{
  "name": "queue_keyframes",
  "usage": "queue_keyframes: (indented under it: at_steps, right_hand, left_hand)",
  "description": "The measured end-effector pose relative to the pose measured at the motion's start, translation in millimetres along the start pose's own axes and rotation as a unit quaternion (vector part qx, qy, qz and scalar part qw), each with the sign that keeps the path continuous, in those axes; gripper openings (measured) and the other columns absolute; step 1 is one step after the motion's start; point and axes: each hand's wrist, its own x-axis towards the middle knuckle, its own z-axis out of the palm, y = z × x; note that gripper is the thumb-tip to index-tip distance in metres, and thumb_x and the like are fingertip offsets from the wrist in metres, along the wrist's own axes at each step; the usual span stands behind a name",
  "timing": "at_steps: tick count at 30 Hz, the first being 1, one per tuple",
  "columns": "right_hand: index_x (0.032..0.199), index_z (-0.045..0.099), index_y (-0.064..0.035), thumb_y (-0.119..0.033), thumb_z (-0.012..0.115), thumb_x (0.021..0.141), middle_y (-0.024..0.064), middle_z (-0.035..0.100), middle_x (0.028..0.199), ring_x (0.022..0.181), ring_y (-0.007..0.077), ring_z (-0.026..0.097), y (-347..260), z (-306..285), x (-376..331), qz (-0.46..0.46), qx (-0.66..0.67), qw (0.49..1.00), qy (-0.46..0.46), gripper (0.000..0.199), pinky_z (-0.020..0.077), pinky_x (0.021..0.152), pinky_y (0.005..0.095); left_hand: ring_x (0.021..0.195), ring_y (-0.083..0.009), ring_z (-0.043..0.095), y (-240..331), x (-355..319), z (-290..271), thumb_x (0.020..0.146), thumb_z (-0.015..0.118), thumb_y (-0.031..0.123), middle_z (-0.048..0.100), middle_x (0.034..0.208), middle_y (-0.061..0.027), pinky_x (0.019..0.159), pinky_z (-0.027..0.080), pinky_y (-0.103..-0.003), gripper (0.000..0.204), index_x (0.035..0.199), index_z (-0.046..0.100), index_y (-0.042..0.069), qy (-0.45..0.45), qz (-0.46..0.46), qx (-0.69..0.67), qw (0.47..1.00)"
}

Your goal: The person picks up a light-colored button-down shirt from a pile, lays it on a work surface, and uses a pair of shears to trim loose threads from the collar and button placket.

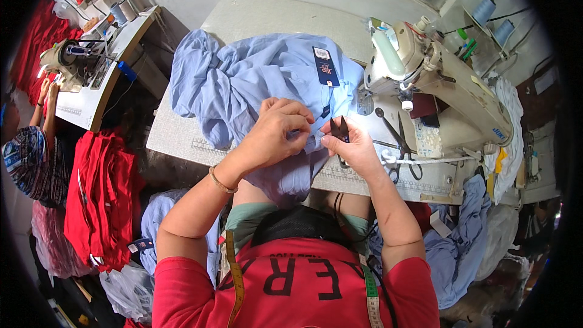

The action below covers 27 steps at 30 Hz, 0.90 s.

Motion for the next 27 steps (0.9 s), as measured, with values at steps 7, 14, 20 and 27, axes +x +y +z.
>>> queue_keyframes:
  at_steps: [7,14,20,27]
  right_hand:
    - [0.094,0.055,-0.0037,-0.011,0.065,0.080,-0.0010,0.054,0.074,0.060,0.0070,0.050,6,-5,5,0.034,0.096,0.994,-0.028,0.019,0.0407,0.056,0.0211]
    - [0.094,0.055,-0.0045,-0.011,0.065,0.080,-0.0010,0.054,0.072,0.059,0.0065,0.049,3,-4,2,0.014,0.053,0.998,-0.033,0.018,0.0403,0.055,0.0205]
    - [0.093,0.055,-0.0041,-0.011,0.064,0.080,-0.0010,0.055,0.073,0.059,0.0061,0.050,0,0,0,0.008,0.024,0.999,-0.026,0.017,0.0409,0.056,0.0203]
    - [0.095,0.055,-0.0024,-0.008,0.065,0.079,0.0012,0.055,0.075,0.059,0.0075,0.050,-1,0,0,0.023,0.031,0.999,-0.025,0.020,0.0423,0.055,0.0215]
  left_hand:
    - [0.077,-0.0098,0.051,-1,-6,2,0.079,0.057,0.003,0.056,0.097,-0.0040,0.066,0.042,-0.023,0.004,0.074,0.057,0.001,-0.014,-0.156,-0.405,0.901]
    - [0.071,-0.0080,0.051,-2,-5,2,0.082,0.059,0.004,0.056,0.096,-0.0054,0.062,0.043,-0.021,0.009,0.086,0.057,-0.004,-0.021,-0.128,-0.254,0.958]
    - [0.067,-0.0115,0.055,-1,-4,4,0.080,0.059,0.000,0.058,0.090,-0.0076,0.060,0.047,-0.024,0.009,0.086,0.059,-0.007,-0.074,-0.103,-0.215,0.968]
    - [0.066,-0.0084,0.053,-2,-5,3,0.081,0.058,0.002,0.059,0.088,-0.0058,0.057,0.045,-0.022,0.008,0.083,0.059,-0.006,-0.063,-0.109,-0.258,0.958]
